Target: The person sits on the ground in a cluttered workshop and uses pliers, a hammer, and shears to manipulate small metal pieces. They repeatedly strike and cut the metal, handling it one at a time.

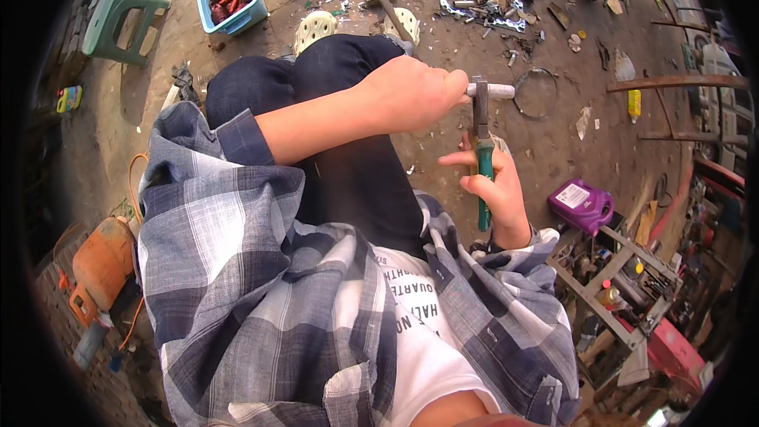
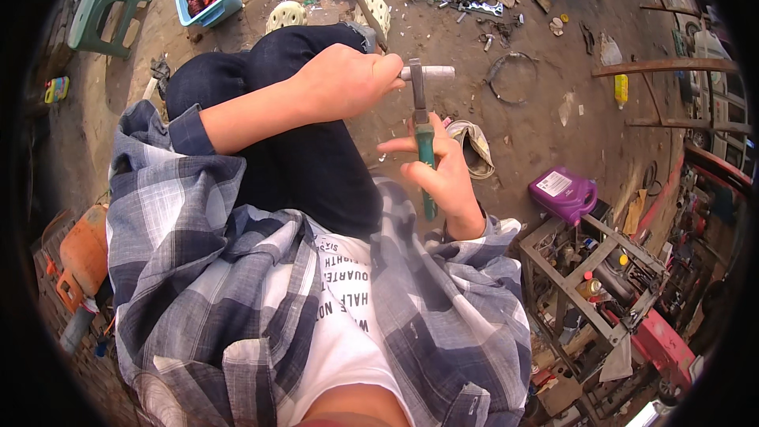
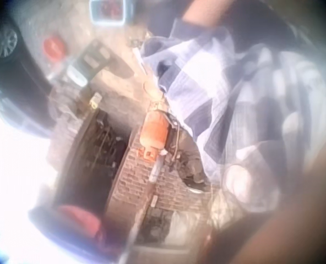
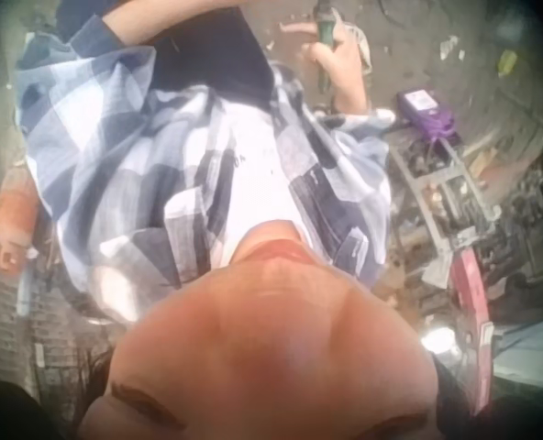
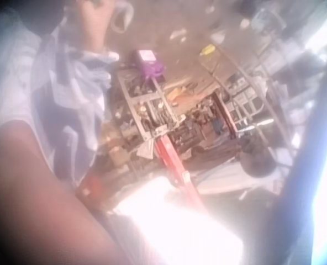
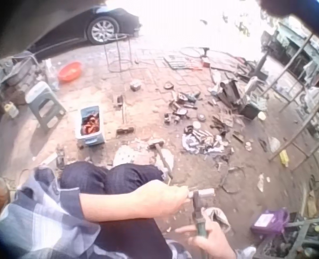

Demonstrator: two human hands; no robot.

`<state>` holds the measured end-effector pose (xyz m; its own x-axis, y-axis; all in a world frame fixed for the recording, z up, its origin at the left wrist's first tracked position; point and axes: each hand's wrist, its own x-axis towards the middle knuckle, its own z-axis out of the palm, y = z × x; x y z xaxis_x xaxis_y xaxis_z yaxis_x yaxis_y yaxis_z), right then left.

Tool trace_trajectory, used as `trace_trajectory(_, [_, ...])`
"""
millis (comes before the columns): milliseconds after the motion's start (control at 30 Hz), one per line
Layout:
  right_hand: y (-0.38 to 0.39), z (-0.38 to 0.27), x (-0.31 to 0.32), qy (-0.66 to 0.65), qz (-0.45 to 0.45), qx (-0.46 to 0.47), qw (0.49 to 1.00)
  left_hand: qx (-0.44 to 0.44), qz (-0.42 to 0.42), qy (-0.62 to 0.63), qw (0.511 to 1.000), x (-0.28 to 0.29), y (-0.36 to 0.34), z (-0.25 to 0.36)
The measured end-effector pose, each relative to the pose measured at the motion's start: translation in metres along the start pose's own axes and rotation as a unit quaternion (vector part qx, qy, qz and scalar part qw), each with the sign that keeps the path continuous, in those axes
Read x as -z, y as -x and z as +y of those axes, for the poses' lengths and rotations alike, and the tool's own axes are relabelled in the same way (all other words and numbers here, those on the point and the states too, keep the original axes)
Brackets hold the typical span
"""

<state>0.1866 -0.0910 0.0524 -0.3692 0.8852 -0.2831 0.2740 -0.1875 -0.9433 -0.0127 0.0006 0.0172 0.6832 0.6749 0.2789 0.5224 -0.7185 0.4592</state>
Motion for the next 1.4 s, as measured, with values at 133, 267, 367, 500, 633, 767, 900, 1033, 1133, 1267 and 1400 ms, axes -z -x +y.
trace_trajectory(133, [-0.004, 0.002, -0.007, -0.059, 0.037, -0.093, 0.993, 0.121, 0.024, 0.091, 0.988, -0.017, 0.002, 0.011])
trace_trajectory(267, [-0.011, 0.026, -0.025, -0.036, 0.085, -0.001, 0.996, 0.155, -0.043, 0.124, 0.979, -0.007, -0.001, 0.005])
trace_trajectory(367, [-0.01, 0.021, -0.013, 0.188, 0.16, 0.084, 0.965, 0.069, -0.033, 0.171, 0.982, -0.006, -0.013, -0.002])
trace_trajectory(500, [-0.008, -0.001, -0.005, 0.294, 0.194, 0.127, 0.927, 0.005, 0.012, 0.203, 0.979, 0.013, -0.008, -0.007])
trace_trajectory(633, [-0.001, -0.017, 0.002, 0.423, 0.236, 0.138, 0.864, -0.012, 0.023, 0.216, 0.976, 0.012, -0.013, -0.006])
trace_trajectory(767, [0.007, -0.022, 0.003, 0.442, 0.275, 0.146, 0.841, -0.022, 0.014, 0.237, 0.971, 0.011, -0.022, 0.0])
trace_trajectory(900, [0.01, -0.022, 0.002, 0.449, 0.272, 0.145, 0.839, -0.04, 0.011, 0.222, 0.974, 0.01, -0.02, -0.002])
trace_trajectory(1033, [0.008, -0.016, 0.004, 0.418, 0.25, 0.143, 0.862, -0.055, 0.017, 0.185, 0.981, 0.002, -0.013, -0.013])
trace_trajectory(1133, [0.006, -0.002, 0.009, 0.362, 0.206, 0.141, 0.898, -0.047, -0.029, 0.218, 0.974, 0.009, -0.011, -0.012])
trace_trajectory(1267, [0.005, 0.013, 0.017, 0.215, 0.149, 0.12, 0.958, 0.037, -0.15, 0.389, 0.908, 0.019, -0.016, -0.009])
trace_trajectory(1400, [0.002, 0.013, 0.017, 0.036, 0.082, 0.061, 0.994, 0.065, -0.06, 0.343, 0.935, 0.003, -0.012, -0.004])
